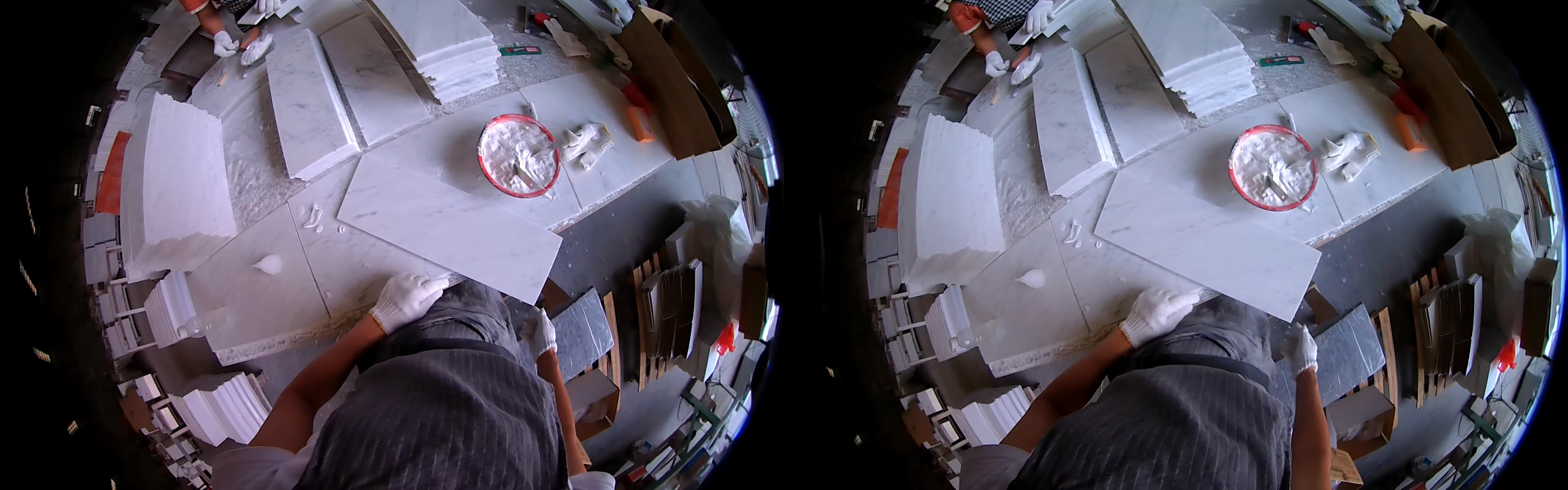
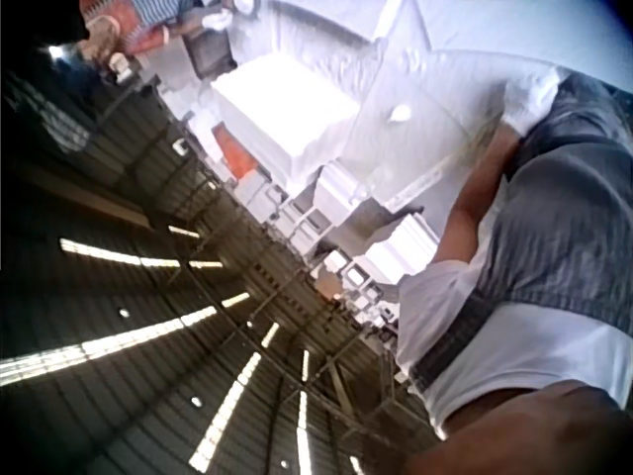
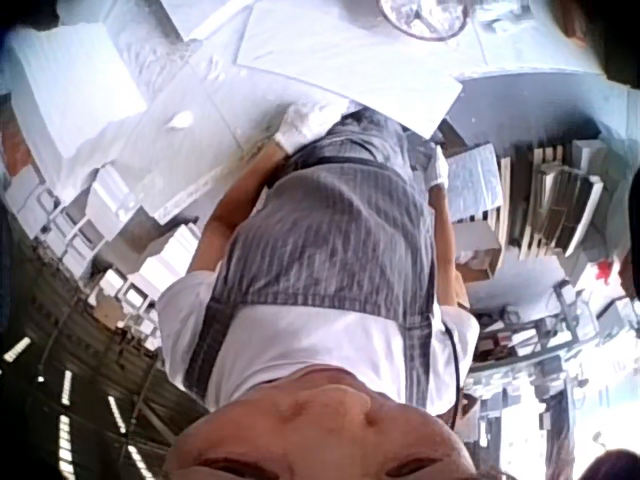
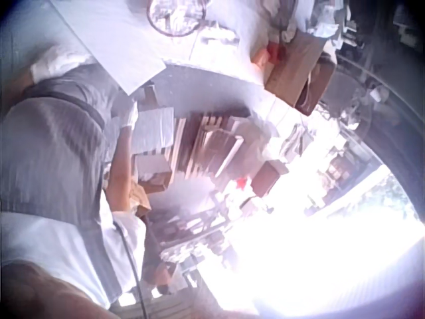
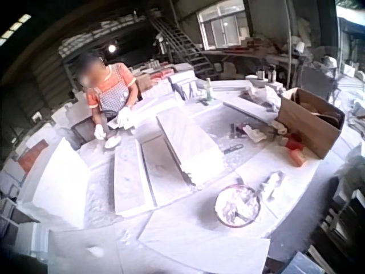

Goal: The person scrapes the edges of white stone slabs with a metal scraper, wipes the surface with a sponge, and stacks the finished slabs. The person repeats this process for multiple slabs in a workshop setting.

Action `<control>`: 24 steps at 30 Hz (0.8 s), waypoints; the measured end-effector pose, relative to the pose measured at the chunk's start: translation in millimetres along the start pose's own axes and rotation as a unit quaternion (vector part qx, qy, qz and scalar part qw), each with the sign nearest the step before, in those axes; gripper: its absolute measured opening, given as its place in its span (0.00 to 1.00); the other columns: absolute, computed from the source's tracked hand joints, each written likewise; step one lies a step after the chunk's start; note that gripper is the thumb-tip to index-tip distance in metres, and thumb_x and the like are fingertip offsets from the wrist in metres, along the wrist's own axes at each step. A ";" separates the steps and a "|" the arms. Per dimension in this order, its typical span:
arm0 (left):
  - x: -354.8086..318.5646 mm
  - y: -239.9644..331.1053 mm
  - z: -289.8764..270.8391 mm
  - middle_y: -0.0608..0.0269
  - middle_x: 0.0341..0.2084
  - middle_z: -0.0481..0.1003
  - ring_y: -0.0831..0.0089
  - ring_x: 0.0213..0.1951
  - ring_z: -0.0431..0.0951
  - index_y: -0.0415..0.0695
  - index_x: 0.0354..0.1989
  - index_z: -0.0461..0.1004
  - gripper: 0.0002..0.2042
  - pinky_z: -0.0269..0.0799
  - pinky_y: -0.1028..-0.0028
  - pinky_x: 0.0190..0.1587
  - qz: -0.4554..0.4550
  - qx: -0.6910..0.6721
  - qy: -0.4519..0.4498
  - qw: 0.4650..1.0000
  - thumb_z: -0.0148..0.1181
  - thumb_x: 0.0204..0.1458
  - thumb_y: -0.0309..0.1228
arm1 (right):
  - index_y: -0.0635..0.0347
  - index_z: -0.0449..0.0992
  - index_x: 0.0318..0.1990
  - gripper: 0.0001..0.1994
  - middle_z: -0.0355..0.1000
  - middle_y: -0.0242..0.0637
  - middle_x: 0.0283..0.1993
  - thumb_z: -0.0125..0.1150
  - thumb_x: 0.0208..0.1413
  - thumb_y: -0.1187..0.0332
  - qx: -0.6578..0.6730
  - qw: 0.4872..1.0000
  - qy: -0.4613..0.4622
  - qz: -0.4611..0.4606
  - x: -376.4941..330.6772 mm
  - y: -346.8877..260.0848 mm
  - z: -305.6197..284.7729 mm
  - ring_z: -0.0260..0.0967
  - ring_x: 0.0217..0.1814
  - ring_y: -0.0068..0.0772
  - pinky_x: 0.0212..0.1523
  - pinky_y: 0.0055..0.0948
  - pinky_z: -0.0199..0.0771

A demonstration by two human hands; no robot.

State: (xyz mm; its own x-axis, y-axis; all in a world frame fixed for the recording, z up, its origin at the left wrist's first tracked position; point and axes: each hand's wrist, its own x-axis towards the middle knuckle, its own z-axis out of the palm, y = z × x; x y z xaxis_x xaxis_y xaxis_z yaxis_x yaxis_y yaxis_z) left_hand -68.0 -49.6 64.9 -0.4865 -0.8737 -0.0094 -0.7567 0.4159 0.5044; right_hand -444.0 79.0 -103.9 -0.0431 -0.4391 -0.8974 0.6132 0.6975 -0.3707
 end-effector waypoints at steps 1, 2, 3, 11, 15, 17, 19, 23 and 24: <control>-2.0 0.3 0.4 0.62 0.24 0.78 0.63 0.28 0.78 0.53 0.40 0.79 0.09 0.75 0.62 0.31 -0.005 0.004 -0.019 1.000 0.61 0.52 0.35 | 0.53 0.75 0.47 0.20 0.72 0.34 0.35 0.52 0.63 0.47 -0.017 1.000 0.018 -0.006 -0.5 -0.7 2.0 0.68 0.26 0.27 0.25 0.29 0.69; -2.8 -0.3 2.3 0.62 0.25 0.78 0.63 0.28 0.79 0.53 0.40 0.79 0.08 0.75 0.63 0.31 -0.014 0.004 -0.025 1.000 0.61 0.52 0.35 | 0.54 0.75 0.47 0.20 0.73 0.34 0.35 0.52 0.63 0.47 -0.035 0.999 0.035 -0.014 -5.1 -3.9 5.4 0.69 0.27 0.28 0.26 0.30 0.70; -3.3 -0.9 4.2 0.62 0.25 0.78 0.63 0.28 0.79 0.52 0.39 0.79 0.08 0.75 0.63 0.31 -0.022 0.005 -0.032 0.999 0.61 0.52 0.35 | 0.54 0.74 0.47 0.21 0.73 0.35 0.36 0.52 0.63 0.46 -0.052 0.997 0.053 -0.021 -9.3 -7.9 11.5 0.69 0.28 0.29 0.27 0.30 0.71; -6.8 -2.3 5.1 0.61 0.28 0.79 0.62 0.29 0.80 0.52 0.39 0.79 0.08 0.76 0.63 0.32 -0.034 -0.024 -0.018 0.999 0.60 0.53 0.36 | 0.51 0.72 0.43 0.17 0.69 0.31 0.31 0.53 0.63 0.48 -0.059 0.995 0.067 -0.038 -14.7 -20.4 20.0 0.64 0.26 0.25 0.25 0.28 0.65; -6.2 -0.3 3.4 0.61 0.29 0.80 0.62 0.29 0.80 0.52 0.39 0.79 0.08 0.76 0.63 0.32 -0.057 -0.009 -0.047 0.997 0.59 0.53 0.37 | 0.50 0.72 0.41 0.16 0.69 0.30 0.30 0.53 0.63 0.48 -0.062 0.995 0.066 -0.031 -10.3 -18.7 16.8 0.64 0.25 0.26 0.24 0.28 0.65; -6.6 1.8 2.0 0.60 0.29 0.80 0.62 0.29 0.80 0.52 0.39 0.79 0.08 0.76 0.63 0.32 -0.063 -0.013 -0.049 0.997 0.59 0.53 0.37 | 0.50 0.74 0.42 0.17 0.72 0.31 0.33 0.53 0.62 0.47 -0.076 0.995 0.067 -0.027 -8.9 -18.4 16.4 0.68 0.29 0.29 0.27 0.30 0.68; -6.5 3.4 -0.3 0.60 0.29 0.80 0.62 0.29 0.80 0.52 0.39 0.79 0.08 0.76 0.63 0.32 -0.058 -0.029 -0.031 0.997 0.59 0.53 0.37 | 0.51 0.76 0.46 0.20 0.76 0.34 0.38 0.55 0.60 0.45 -0.094 0.994 0.050 -0.024 -1.8 -14.3 4.4 0.75 0.36 0.33 0.33 0.34 0.75; -8.7 1.8 2.1 0.61 0.28 0.79 0.63 0.29 0.79 0.53 0.39 0.79 0.08 0.76 0.63 0.33 -0.031 -0.017 -0.011 0.999 0.59 0.53 0.37 | 0.51 0.76 0.43 0.19 0.75 0.33 0.36 0.56 0.60 0.46 -0.070 0.997 0.025 -0.022 3.3 -9.2 -0.9 0.73 0.32 0.32 0.31 0.33 0.74; -9.4 1.1 3.9 0.62 0.28 0.79 0.63 0.29 0.79 0.53 0.40 0.79 0.08 0.76 0.63 0.33 -0.029 -0.016 -0.009 0.999 0.59 0.53 0.37 | 0.50 0.76 0.44 0.19 0.75 0.33 0.36 0.56 0.60 0.46 -0.063 0.998 0.017 -0.018 5.1 -8.9 -2.6 0.73 0.32 0.31 0.30 0.32 0.73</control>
State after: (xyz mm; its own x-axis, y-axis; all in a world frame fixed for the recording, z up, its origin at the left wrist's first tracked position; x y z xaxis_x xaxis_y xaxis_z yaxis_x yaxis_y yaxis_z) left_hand -66.0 -40.0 62.2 -0.4503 -0.8912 -0.0557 -0.7695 0.3557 0.5304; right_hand -451.7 72.0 -105.8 -0.0913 -0.4474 -0.8896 0.5072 0.7479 -0.4282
